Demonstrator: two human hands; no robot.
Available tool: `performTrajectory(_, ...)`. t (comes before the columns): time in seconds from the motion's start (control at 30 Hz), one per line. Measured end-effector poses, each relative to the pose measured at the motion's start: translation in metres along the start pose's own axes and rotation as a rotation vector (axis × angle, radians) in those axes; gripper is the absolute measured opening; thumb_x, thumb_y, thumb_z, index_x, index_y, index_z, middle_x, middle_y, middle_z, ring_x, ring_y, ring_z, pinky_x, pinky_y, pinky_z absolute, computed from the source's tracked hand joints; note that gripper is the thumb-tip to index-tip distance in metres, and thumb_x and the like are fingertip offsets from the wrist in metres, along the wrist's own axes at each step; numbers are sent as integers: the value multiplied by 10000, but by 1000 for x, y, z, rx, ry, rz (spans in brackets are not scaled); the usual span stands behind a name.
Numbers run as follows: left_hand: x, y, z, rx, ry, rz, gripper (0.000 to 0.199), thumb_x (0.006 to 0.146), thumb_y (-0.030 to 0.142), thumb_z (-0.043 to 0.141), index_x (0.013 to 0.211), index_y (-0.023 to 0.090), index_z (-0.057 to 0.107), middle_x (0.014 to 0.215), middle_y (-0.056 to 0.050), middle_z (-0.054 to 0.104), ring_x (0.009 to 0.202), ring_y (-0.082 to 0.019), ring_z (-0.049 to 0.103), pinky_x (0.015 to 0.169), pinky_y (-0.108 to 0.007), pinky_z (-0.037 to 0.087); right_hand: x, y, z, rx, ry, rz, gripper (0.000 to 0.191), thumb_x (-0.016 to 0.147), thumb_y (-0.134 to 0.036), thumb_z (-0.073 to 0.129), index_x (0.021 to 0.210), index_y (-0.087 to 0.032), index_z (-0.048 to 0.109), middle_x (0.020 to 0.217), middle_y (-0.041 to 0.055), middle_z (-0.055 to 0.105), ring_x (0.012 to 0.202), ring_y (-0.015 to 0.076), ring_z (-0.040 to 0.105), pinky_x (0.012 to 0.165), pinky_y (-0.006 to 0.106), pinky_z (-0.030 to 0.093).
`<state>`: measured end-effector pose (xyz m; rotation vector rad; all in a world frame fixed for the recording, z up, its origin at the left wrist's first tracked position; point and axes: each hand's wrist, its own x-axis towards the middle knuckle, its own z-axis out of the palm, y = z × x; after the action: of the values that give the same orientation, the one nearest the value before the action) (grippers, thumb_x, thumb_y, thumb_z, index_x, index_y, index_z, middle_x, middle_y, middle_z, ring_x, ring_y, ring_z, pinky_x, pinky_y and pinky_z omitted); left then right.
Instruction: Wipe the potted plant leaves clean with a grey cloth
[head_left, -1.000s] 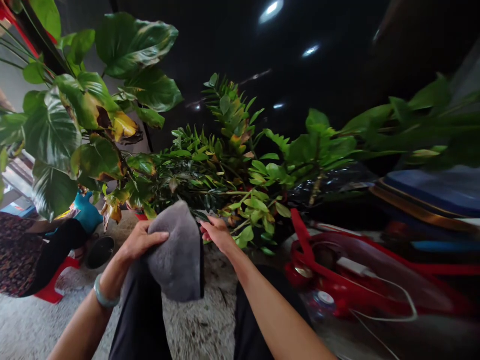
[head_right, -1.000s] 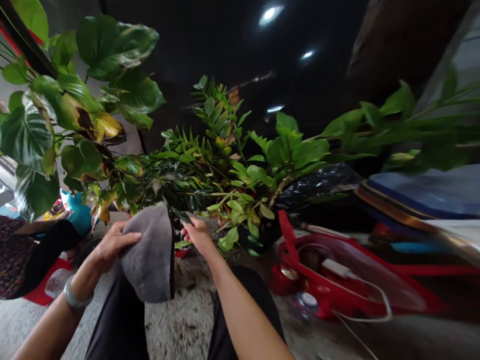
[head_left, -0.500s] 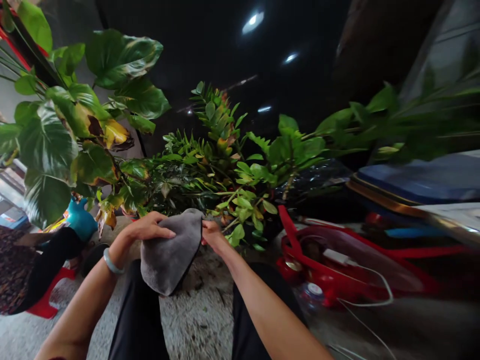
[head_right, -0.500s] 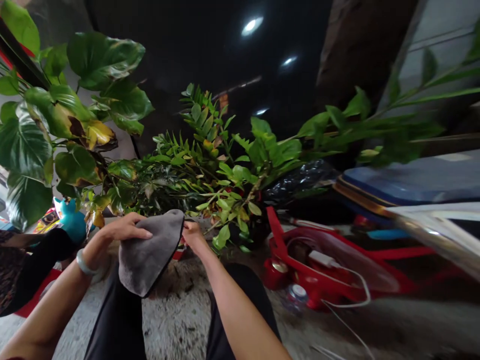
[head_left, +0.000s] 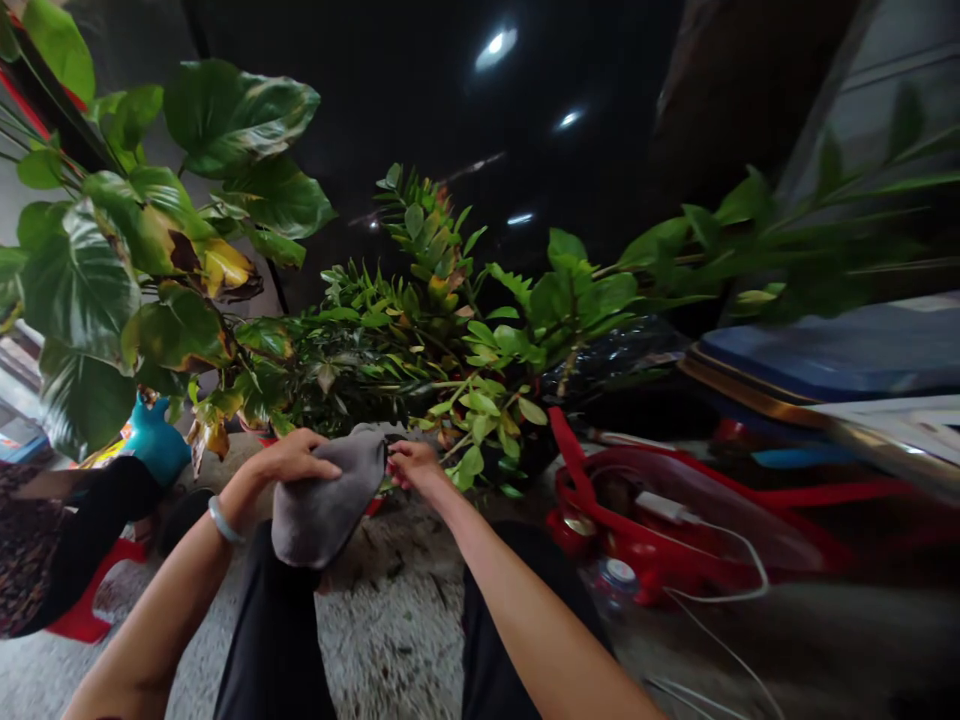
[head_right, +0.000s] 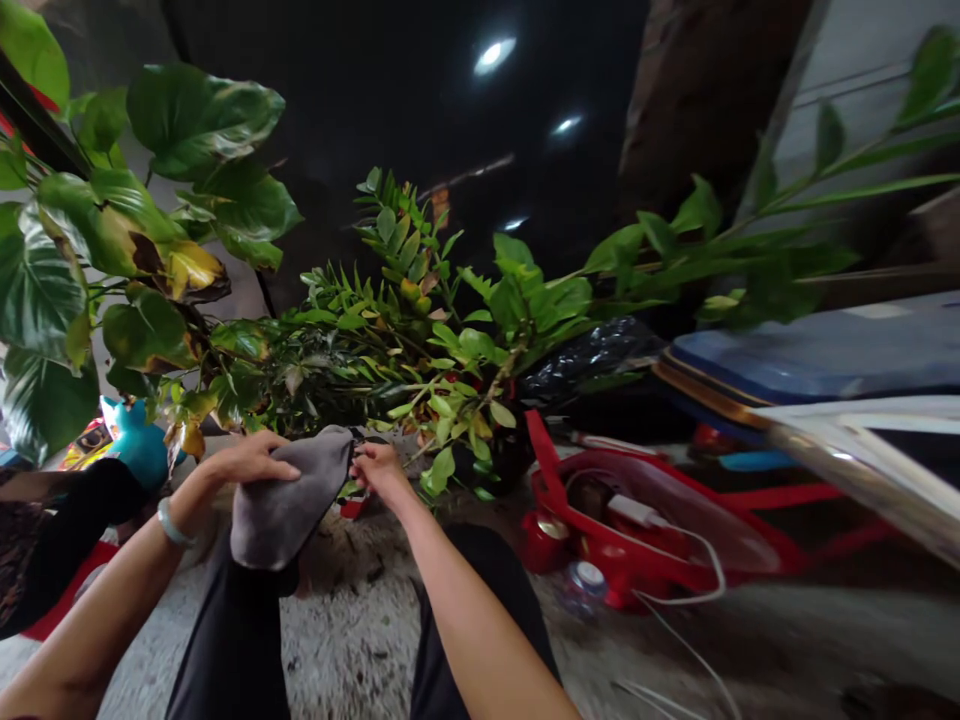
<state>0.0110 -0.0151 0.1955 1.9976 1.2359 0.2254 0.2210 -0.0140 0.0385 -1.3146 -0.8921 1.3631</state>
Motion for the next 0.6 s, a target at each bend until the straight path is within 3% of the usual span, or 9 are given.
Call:
performTrajectory(0.03, -10, 1, -6, -5, -48, -1, 292, 661, 431, 792, 747, 152, 776, 654, -11, 669, 625, -185, 576, 535, -248, 382, 0, 1, -1, -4, -2, 1, 82, 705, -172, 665, 667, -190, 594, 444, -54, 603, 327, 90, 506, 296, 154, 288)
performTrajectory(0.1, -20, 11, -21, -87, 16, 28, 339, 668, 464, 798, 807, 155, 776, 690, -9, 679, 643, -184, 585, 557, -251, 410, 1, 2, -3, -11, -3, -4, 107, 712, -189, 677, 649, -182, 591, 459, -43, 611, 330, 80, 502, 300, 150, 284)
performTrajectory(0.17, -15, 25, -32, -213, 243, 101, 385, 666, 483, 802, 848, 147, 760, 708, -8, 670, 654, -178, 574, 587, -261, 433, 2, 3, -2, -17, 0, -13, 138, 732, -215, 673, 637, -177, 580, 495, -27, 634, 347, 69, 506, 311, 145, 295)
performTrajectory(0.23, 3, 35, -31, -310, 472, 176, 396, 680, 502, 776, 839, 142, 734, 705, -15, 651, 652, -173, 548, 598, -273, 437, 2, 3, 2, -27, 8, -16, 148, 745, -222, 657, 632, -179, 571, 519, -18, 649, 367, 72, 523, 324, 146, 320)
performTrajectory(0.3, 22, 34, -18, -319, 553, 191, 382, 701, 493, 732, 843, 138, 724, 714, -27, 644, 665, -179, 536, 609, -283, 434, 1, 3, 7, -39, 16, -14, 148, 747, -216, 640, 623, -182, 567, 515, -18, 645, 374, 80, 534, 331, 152, 332)
performTrajectory(0.37, 31, 22, 1, -178, 484, 139, 336, 695, 453, 710, 812, 138, 731, 708, -27, 641, 687, -193, 546, 616, -281, 422, 0, 3, 9, -48, 20, -15, 128, 745, -202, 621, 626, -183, 576, 496, -28, 628, 364, 86, 528, 325, 158, 321)
performTrajectory(0.47, 18, 1, 19, 73, 218, 49, 257, 654, 405, 728, 721, 157, 743, 666, -7, 637, 708, -211, 579, 610, -268, 400, -1, 3, 8, -60, 20, -18, 111, 726, -160, 597, 619, -183, 586, 458, -50, 592, 339, 87, 506, 312, 160, 295)
performTrajectory(0.53, 1, -4, 16, 52, 78, 19, 263, 656, 422, 739, 711, 164, 750, 663, -3, 650, 694, -209, 590, 604, -263, 405, -1, 3, 5, -70, 14, -20, 118, 708, -138, 596, 599, -181, 582, 451, -54, 580, 335, 83, 502, 309, 158, 278)
performTrajectory(0.6, -11, 4, 6, -72, 93, 30, 309, 667, 458, 749, 748, 160, 760, 681, -9, 666, 665, -196, 586, 598, -261, 420, -1, 3, 2, -75, 4, -25, 104, 709, -145, 602, 611, -179, 592, 463, -52, 588, 348, 80, 511, 318, 153, 281)
